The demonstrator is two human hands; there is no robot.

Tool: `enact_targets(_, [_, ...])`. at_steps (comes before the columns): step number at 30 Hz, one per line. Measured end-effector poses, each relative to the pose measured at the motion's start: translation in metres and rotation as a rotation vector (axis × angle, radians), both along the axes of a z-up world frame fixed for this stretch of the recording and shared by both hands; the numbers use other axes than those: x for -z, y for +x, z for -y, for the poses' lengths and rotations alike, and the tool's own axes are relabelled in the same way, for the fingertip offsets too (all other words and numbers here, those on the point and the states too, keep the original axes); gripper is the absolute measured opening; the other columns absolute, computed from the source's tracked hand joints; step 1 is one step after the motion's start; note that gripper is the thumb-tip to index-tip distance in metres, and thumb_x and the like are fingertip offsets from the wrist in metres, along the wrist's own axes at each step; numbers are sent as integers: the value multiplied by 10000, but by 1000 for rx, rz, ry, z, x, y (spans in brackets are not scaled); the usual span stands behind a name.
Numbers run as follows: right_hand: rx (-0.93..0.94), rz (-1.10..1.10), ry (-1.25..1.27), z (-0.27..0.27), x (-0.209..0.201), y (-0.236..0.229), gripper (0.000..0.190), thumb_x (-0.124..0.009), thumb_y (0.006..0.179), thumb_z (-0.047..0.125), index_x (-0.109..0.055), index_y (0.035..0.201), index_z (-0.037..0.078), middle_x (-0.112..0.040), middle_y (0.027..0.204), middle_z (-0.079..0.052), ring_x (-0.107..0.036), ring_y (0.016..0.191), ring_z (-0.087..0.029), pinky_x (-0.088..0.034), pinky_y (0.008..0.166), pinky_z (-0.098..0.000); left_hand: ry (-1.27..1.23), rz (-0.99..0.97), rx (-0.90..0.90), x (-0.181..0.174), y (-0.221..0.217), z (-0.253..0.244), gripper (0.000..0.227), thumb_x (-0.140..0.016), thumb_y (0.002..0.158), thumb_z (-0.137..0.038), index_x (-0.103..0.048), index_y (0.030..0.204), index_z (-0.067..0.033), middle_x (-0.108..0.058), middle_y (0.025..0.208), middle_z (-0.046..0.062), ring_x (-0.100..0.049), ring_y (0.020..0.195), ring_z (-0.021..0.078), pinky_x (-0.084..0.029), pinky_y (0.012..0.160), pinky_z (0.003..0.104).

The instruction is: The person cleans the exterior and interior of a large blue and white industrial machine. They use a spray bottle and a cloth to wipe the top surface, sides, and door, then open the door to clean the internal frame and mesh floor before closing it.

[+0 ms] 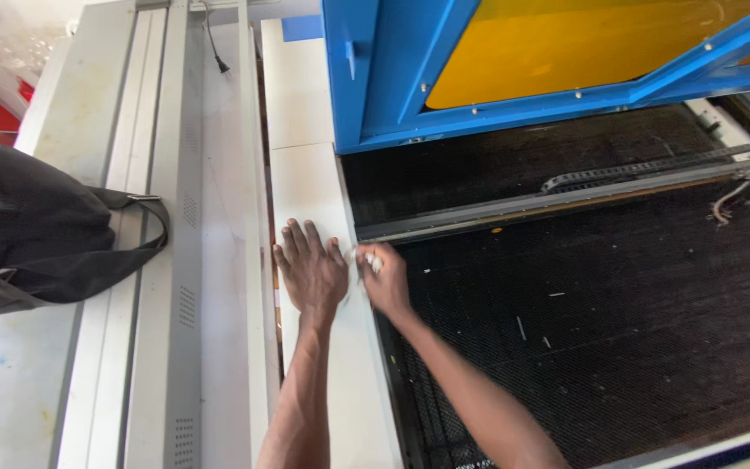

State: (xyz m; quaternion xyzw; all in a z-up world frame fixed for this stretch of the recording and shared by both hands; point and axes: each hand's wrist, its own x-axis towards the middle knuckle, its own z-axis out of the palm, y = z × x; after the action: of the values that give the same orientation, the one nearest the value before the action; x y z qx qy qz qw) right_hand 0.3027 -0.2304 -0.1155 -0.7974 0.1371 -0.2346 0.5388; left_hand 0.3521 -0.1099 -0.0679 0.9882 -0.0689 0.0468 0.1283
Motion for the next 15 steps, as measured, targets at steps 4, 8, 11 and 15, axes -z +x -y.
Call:
enact_targets(4, [38, 9, -160, 20, -19, 90, 164, -792, 991, 160, -882, 1127, 150, -829, 1034, -86, -765, 1103, -348, -580, 1037, -473, 13, 42, -28, -2, 4, 3, 710, -326, 1194, -561, -544, 1716, -133, -463, 1810, 183, -394, 1707, 328, -251, 1396, 576])
enact_targets(8, [70, 0, -175, 28, -36, 149, 159, -807, 969, 124, -886, 1106, 129, -842, 1044, -137, -776, 1103, -407, -605, 1011, -505, -17, 9, -20, -1, 10, 1, 735, -300, 1186, -586, -535, 1715, -133, -458, 1807, 193, -385, 1711, 331, -234, 1396, 596])
enact_targets(11, [163, -115, -144, 36, -56, 196, 182, -798, 980, 248, -895, 1113, 325, -859, 1095, 56, -810, 1132, -284, -634, 1045, -450, -26, 102, -12, -1, 22, 7, 730, -344, 1168, -597, -558, 1684, -127, -483, 1776, 212, -417, 1691, 353, -255, 1385, 610])
enact_targets(15, [212, -152, -121, 38, -56, 212, 177, -835, 935, 296, -900, 1089, 353, -867, 1085, 75, -821, 1139, -259, -651, 1028, -426, -5, 139, -33, 5, 30, 8, 712, -409, 1153, -606, -590, 1656, -136, -522, 1749, 200, -457, 1666, 342, -304, 1364, 608])
